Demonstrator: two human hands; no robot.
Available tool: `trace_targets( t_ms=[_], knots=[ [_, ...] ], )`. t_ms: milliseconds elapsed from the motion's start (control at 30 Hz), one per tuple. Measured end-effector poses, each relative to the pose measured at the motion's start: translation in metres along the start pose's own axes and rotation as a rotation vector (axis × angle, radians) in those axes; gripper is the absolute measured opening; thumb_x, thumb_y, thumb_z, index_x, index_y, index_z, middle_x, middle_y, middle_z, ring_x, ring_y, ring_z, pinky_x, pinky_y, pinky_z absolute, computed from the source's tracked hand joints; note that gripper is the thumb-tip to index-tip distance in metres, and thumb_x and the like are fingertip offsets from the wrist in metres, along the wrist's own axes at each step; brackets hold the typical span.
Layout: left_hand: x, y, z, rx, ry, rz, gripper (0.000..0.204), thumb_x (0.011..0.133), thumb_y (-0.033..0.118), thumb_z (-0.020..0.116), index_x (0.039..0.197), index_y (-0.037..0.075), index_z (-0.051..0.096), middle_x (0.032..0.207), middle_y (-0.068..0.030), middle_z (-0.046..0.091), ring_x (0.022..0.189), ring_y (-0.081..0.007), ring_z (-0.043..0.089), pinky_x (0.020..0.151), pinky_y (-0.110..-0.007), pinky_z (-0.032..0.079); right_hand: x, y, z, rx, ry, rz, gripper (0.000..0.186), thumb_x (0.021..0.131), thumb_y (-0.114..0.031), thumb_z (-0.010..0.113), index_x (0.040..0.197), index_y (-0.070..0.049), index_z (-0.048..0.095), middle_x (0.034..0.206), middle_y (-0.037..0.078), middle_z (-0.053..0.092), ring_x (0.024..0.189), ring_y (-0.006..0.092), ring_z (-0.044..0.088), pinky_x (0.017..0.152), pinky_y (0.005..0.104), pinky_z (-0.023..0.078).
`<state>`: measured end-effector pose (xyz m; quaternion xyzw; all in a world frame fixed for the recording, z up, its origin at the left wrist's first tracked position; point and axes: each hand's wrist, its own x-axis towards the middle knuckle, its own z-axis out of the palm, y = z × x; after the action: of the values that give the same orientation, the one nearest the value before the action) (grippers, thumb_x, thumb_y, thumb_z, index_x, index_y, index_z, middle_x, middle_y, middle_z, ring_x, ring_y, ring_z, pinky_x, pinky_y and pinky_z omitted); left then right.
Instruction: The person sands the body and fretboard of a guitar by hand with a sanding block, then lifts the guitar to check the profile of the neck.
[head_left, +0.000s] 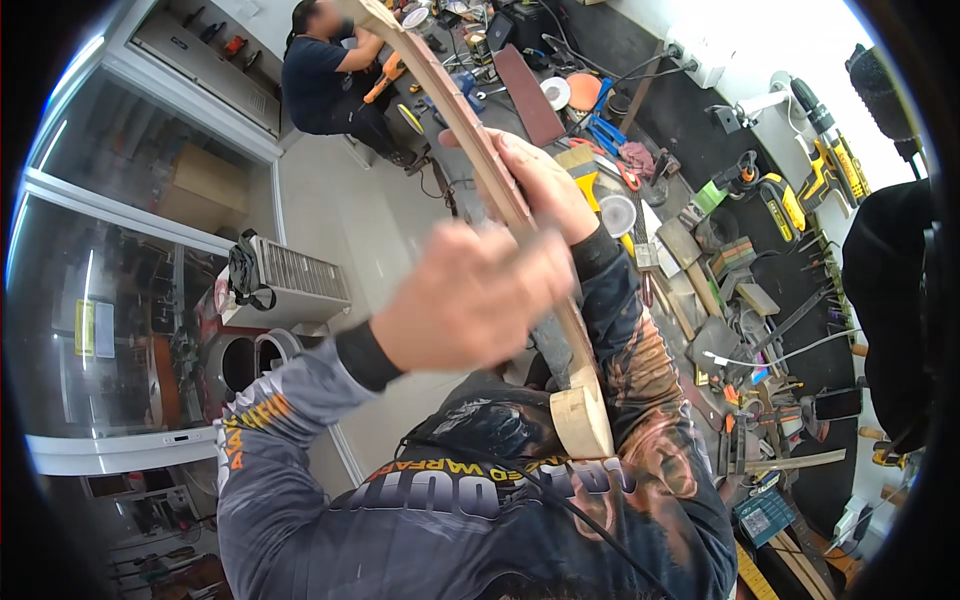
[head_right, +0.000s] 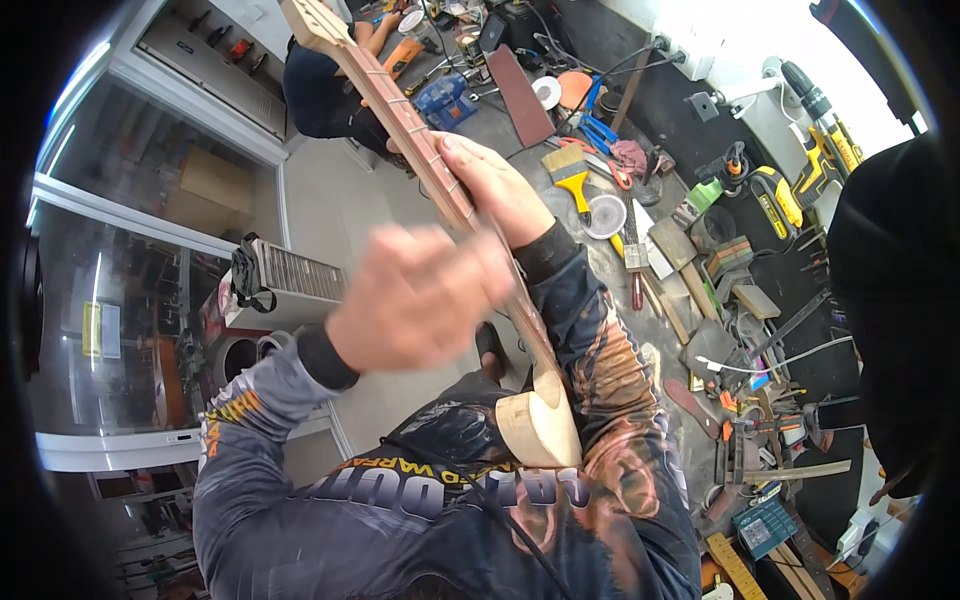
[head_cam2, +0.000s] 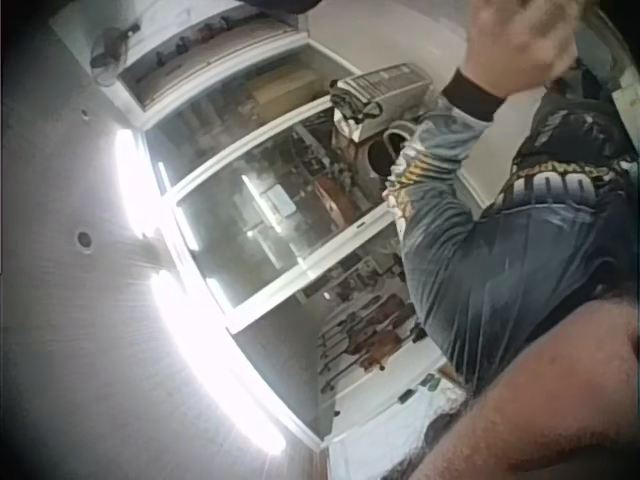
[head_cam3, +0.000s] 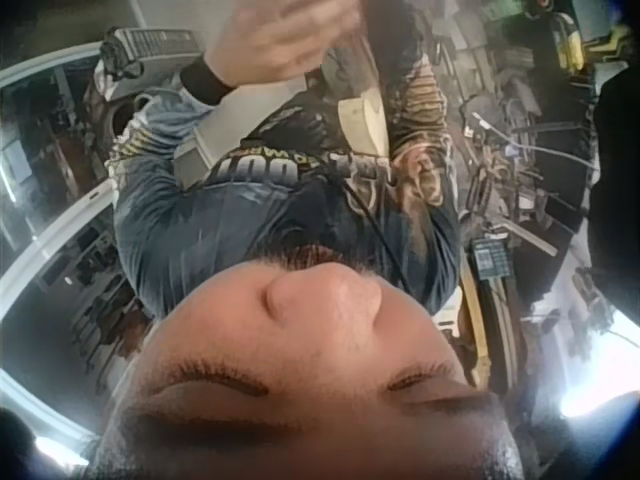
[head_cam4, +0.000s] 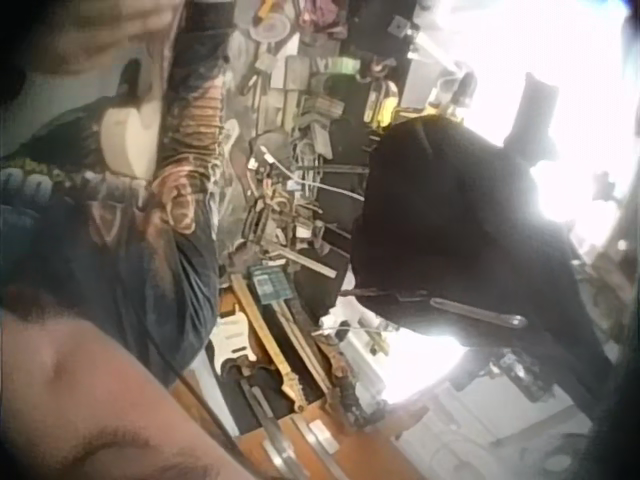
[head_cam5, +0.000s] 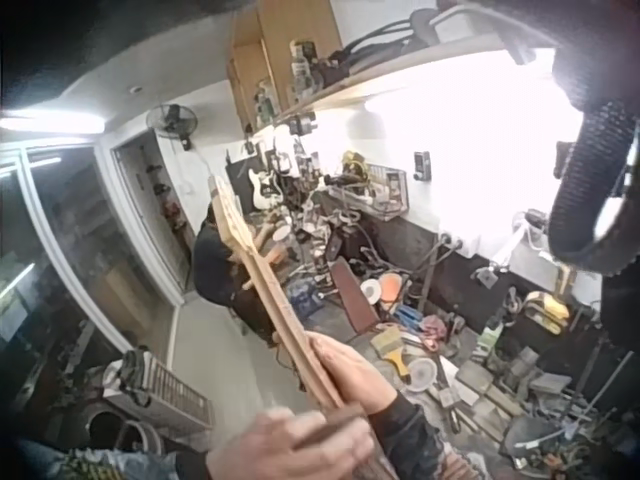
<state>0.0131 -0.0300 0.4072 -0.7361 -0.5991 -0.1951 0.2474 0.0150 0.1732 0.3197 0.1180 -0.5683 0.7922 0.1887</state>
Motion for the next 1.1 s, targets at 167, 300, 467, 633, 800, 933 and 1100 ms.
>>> trace_targets(
  t_ms=[167,300,467,633,800,933,1100],
  knots=[
    [0.026,-0.076,-0.048,0.290,-0.043,-0.140,0.051,0.077,0.002,0.076,0.128,0.009,0.078,0.124,-0.0060,0.076,0.092,-0.0260,0.071,0.085,-0.038,0.055,-0.009,-0.019,0.008,0.064,0.018,0.164,0.055,0.122,-0.036,0.048,0.158,0.004,0.061,0.153,0.012,0.071,0.138,0.0188,0.064,0.122,0.0351,0.047],
    [0.009,-0.057,-0.012,0.203,-0.015,-0.023,0.058,0.082,0.003,0.076,0.139,0.010,0.075,0.129,-0.0082,0.076,0.104,-0.0266,0.069,0.091,-0.039,0.054,0.002,-0.013,-0.005,-0.031,-0.080,-0.012,0.054,0.123,-0.036,0.046,0.157,0.002,0.062,0.150,0.011,0.072,0.141,0.0199,0.063,0.123,0.0360,0.045],
    [0.040,-0.111,-0.066,0.320,0.175,-0.145,0.057,0.089,0.006,0.072,0.146,0.003,0.071,0.140,-0.0132,0.072,0.119,-0.0298,0.064,0.102,-0.041,0.050,-0.013,-0.029,0.003,-0.118,-0.003,0.014,0.051,0.124,-0.035,0.045,0.156,0.000,0.064,0.141,0.007,0.074,0.126,0.0122,0.065,0.110,0.0300,0.051],
    [0.003,-0.098,-0.052,-0.456,0.561,-0.407,0.063,0.096,0.015,0.063,0.156,0.000,0.058,0.154,-0.0192,0.066,0.134,-0.0336,0.062,0.118,-0.047,0.046,-0.016,-0.078,0.027,-0.121,0.007,0.145,0.052,0.124,-0.038,0.041,0.153,0.002,0.057,0.091,0.002,0.058,0.065,0.0078,0.058,0.061,0.0236,0.048],
    [-0.020,-0.076,-0.020,-1.008,0.942,-0.708,0.069,0.104,0.032,0.059,0.162,-0.002,0.045,0.151,-0.0176,0.062,0.142,-0.0297,0.061,0.121,-0.044,0.045,-0.039,-0.091,0.038,-0.247,0.138,0.131,0.052,0.113,-0.033,0.071,0.151,0.000,0.055,0.099,0.000,0.059,0.070,0.0055,0.058,0.061,0.0253,0.050],
    [-0.037,-0.082,-0.017,-1.117,1.006,-0.811,0.065,0.106,0.030,0.063,0.161,0.000,0.046,0.151,-0.0143,0.062,0.142,-0.0275,0.061,0.121,-0.044,0.046,-0.110,-0.085,0.028,-0.362,0.141,0.343,0.054,0.104,-0.023,0.076,0.149,-0.003,0.054,0.106,0.001,0.060,0.085,0.0085,0.062,0.075,0.0272,0.053],
    [-0.068,-0.096,-0.001,-1.171,1.090,-0.926,0.059,0.108,0.028,0.061,0.160,0.004,0.049,0.151,-0.0110,0.063,0.139,-0.0277,0.062,0.121,-0.046,0.045,-0.206,-0.025,0.003,-0.346,0.171,0.564,0.051,0.098,-0.019,0.079,0.141,-0.006,0.054,0.113,-0.001,0.057,0.108,0.0105,0.056,0.098,0.0309,0.049]
  ],
)
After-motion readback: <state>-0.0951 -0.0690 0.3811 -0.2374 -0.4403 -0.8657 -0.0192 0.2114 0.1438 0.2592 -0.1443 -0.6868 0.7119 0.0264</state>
